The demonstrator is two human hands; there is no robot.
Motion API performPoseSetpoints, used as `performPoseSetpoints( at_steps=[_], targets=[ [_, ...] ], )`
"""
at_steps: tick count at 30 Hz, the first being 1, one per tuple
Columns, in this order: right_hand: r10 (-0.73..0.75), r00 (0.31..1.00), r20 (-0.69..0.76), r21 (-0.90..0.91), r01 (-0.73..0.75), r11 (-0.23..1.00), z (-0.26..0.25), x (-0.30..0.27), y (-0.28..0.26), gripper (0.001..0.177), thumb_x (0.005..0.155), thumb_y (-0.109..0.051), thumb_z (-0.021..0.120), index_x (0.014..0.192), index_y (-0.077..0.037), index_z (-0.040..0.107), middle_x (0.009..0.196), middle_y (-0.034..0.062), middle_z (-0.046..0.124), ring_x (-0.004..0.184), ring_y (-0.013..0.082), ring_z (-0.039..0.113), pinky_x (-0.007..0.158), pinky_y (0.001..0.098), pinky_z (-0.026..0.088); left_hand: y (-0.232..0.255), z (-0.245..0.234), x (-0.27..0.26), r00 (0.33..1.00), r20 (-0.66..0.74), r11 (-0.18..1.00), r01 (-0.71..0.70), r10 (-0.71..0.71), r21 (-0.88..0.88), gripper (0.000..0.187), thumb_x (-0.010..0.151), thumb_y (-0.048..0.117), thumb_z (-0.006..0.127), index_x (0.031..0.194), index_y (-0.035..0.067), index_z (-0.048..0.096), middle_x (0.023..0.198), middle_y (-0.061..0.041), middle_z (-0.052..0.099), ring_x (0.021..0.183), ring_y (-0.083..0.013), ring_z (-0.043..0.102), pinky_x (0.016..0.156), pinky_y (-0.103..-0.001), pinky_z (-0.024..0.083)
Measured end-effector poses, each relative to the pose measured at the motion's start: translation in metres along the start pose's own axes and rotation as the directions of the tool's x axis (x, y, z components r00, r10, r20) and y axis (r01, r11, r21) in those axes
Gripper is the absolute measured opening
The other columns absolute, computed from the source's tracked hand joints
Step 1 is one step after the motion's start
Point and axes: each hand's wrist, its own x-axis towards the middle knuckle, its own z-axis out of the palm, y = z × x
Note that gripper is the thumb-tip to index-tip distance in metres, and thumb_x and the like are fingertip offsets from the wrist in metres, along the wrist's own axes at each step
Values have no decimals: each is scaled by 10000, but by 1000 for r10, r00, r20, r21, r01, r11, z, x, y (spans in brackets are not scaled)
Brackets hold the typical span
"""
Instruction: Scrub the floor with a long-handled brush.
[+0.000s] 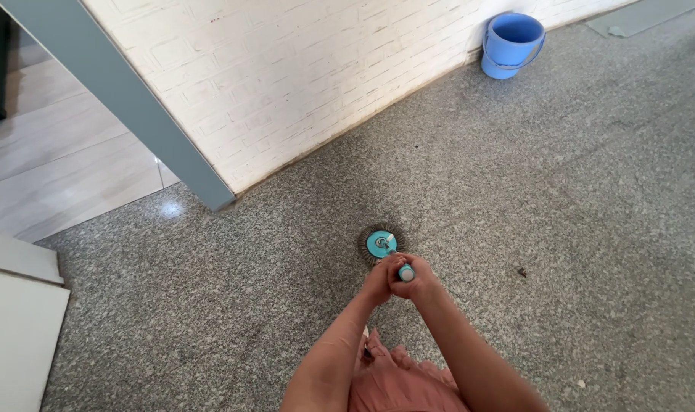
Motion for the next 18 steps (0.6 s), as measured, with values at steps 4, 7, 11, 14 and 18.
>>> performPoseSetpoints(
  at_steps=[4,7,11,14,18],
  targets=[
    [3,985,171,45,-11,999,-33,18,-24,229,992,-124,564,776,-50,563,606,-20,583,466,76,577,434,186,554,27,5,-10,997,39,998,-62,63,-24,343,1021,220,519,1308,80,646,1407,-103,612,1261,-254,612,1054,-340,479],
    [14,967,254,118,-45,992,-60,11,-34,218,992,-136,532,791,-65,578,614,-26,585,485,74,584,445,196,549,15,18,-6,995,101,965,-36,10,261,326,1010,225,540,1290,120,673,1371,-89,644,1220,-281,625,1015,-354,487],
    [13,970,243,229,-71,971,-94,-18,-35,210,977,-164,529,801,-74,600,637,-12,594,498,80,583,448,211,544,-10,44,-2,948,317,997,38,-14,-70,224,1042,193,541,1211,88,644,1215,-140,672,1130,-294,642,989,-367,513],
    [6,974,226,269,-69,961,-111,-37,-42,210,979,-166,539,814,-59,613,647,-1,597,491,82,577,445,212,547,3,52,-1,909,389,931,-261,148,255,266,891,123,645,1154,82,650,1133,-157,665,1067,-322,646,918,-393,512],
    [4,972,236,297,-76,952,-126,-60,-36,178,977,-129,558,832,-44,614,643,-7,598,489,79,585,446,214,550,-26,81,-5,870,425,926,-344,251,156,246,854,144,701,1078,70,631,1054,-154,676,1000,-305,671,862,-398,540]
  ],
)
